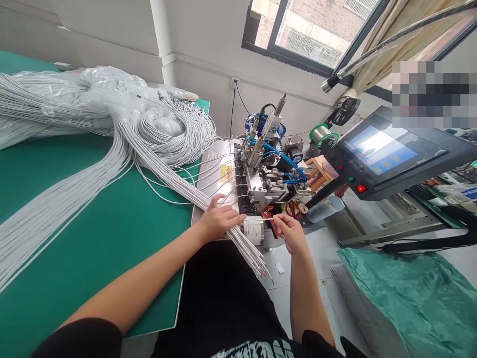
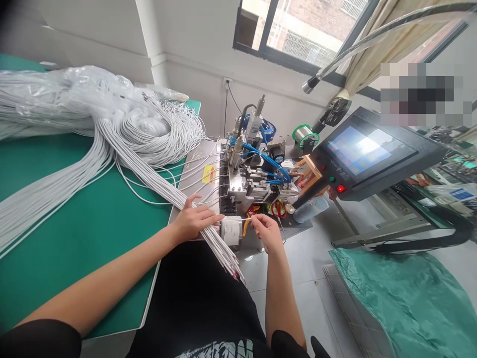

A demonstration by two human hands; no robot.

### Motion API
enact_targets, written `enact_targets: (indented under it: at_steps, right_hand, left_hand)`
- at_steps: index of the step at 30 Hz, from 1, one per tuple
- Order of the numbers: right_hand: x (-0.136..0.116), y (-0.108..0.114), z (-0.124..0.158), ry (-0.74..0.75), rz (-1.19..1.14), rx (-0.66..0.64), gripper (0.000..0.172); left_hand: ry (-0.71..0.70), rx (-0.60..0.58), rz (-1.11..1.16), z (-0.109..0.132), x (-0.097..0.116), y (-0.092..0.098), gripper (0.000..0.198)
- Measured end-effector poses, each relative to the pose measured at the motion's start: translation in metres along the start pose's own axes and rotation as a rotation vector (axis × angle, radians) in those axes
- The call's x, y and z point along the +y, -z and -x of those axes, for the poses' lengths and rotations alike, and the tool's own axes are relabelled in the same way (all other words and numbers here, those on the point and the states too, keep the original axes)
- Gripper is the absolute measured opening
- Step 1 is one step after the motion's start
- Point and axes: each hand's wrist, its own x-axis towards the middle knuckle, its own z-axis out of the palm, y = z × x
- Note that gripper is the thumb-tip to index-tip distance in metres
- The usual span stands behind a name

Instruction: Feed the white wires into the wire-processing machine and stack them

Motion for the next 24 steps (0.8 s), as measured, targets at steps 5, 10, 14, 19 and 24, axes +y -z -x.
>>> enact_targets:
  at_steps: [5, 10, 14, 19, 24]
  right_hand:
    - [0.001, -0.024, -0.022, 0.016, -0.227, 0.039, 0.031]
    - [-0.002, -0.038, -0.029, 0.016, -0.306, 0.064, 0.031]
    - [-0.005, -0.04, -0.028, 0.015, -0.343, 0.051, 0.031]
    - [-0.005, -0.038, -0.028, -0.025, -0.318, -0.038, 0.031]
    - [0.003, -0.038, -0.031, 0.09, 0.103, 0.083, 0.032]
  left_hand:
    - [-0.004, 0.059, 0.006, 0.003, -0.001, -0.007, 0.014]
    - [0.015, 0.047, -0.03, 0.002, 0.001, -0.01, 0.019]
    - [0.041, 0.052, -0.079, -0.002, 0.002, -0.008, 0.027]
    - [0.082, 0.027, -0.076, -0.001, 0.001, -0.009, 0.029]
    - [0.12, -0.011, -0.066, 0.001, 0.001, -0.01, 0.023]
